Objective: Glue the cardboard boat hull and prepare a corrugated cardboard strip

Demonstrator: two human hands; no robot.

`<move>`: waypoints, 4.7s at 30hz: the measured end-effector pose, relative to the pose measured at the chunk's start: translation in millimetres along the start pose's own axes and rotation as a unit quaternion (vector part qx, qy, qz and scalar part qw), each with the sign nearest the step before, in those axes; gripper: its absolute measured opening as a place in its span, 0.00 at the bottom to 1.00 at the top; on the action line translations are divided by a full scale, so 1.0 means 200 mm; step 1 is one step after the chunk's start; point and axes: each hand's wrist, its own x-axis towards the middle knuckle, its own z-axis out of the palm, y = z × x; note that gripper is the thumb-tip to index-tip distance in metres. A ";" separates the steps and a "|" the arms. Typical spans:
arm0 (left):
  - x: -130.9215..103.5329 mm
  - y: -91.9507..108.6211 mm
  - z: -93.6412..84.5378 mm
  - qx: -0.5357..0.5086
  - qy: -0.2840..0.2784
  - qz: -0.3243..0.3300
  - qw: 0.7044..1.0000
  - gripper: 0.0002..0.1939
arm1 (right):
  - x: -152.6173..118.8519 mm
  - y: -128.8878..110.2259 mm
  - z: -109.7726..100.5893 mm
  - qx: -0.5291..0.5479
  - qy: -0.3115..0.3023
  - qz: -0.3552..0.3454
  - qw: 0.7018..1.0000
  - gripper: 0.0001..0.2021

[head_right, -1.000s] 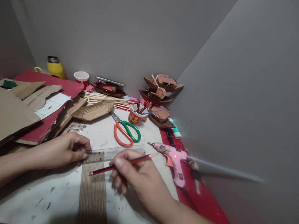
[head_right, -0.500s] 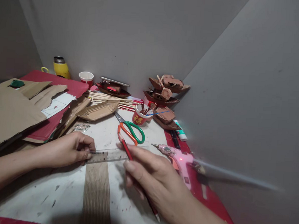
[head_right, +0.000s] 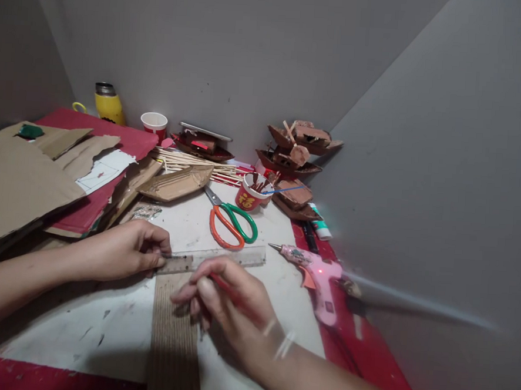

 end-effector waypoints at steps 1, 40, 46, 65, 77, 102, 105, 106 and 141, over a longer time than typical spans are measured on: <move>0.00 0.00 0.00 -0.003 -0.002 -0.002 1.000 0.05 | 0.00 0.05 0.01 0.008 -0.002 -0.013 1.000 0.12; 0.01 -0.01 0.02 -0.010 -0.004 -0.006 1.000 0.04 | 0.08 0.14 0.02 -0.375 0.041 -0.089 0.922 0.09; 0.01 -0.01 0.01 -0.009 -0.007 -0.006 1.000 0.05 | 0.09 0.13 0.01 -0.376 0.020 -0.075 0.923 0.08; 0.01 0.00 0.01 -0.020 -0.019 -0.013 1.000 0.04 | 0.08 0.14 0.00 -0.364 0.006 -0.054 0.930 0.07; 0.01 0.00 0.01 -0.011 -0.014 -0.008 1.000 0.05 | 0.08 0.14 0.00 -0.366 0.014 -0.058 0.929 0.07; -0.06 0.10 0.04 -0.200 -0.144 -0.091 0.965 0.02 | -0.01 0.10 -0.05 -0.166 0.129 -0.262 0.942 0.12; -0.06 0.11 0.03 -0.203 -0.158 -0.098 0.961 0.02 | -0.01 0.09 -0.05 -0.176 0.123 -0.263 0.941 0.11; -0.06 0.11 0.02 -0.206 -0.157 -0.098 0.961 0.02 | -0.01 0.09 -0.05 -0.179 0.124 -0.261 0.941 0.10; 0.00 0.00 0.00 0.006 0.037 -0.001 0.999 0.07 | 0.07 0.10 -0.04 -0.233 0.129 -0.097 0.959 0.04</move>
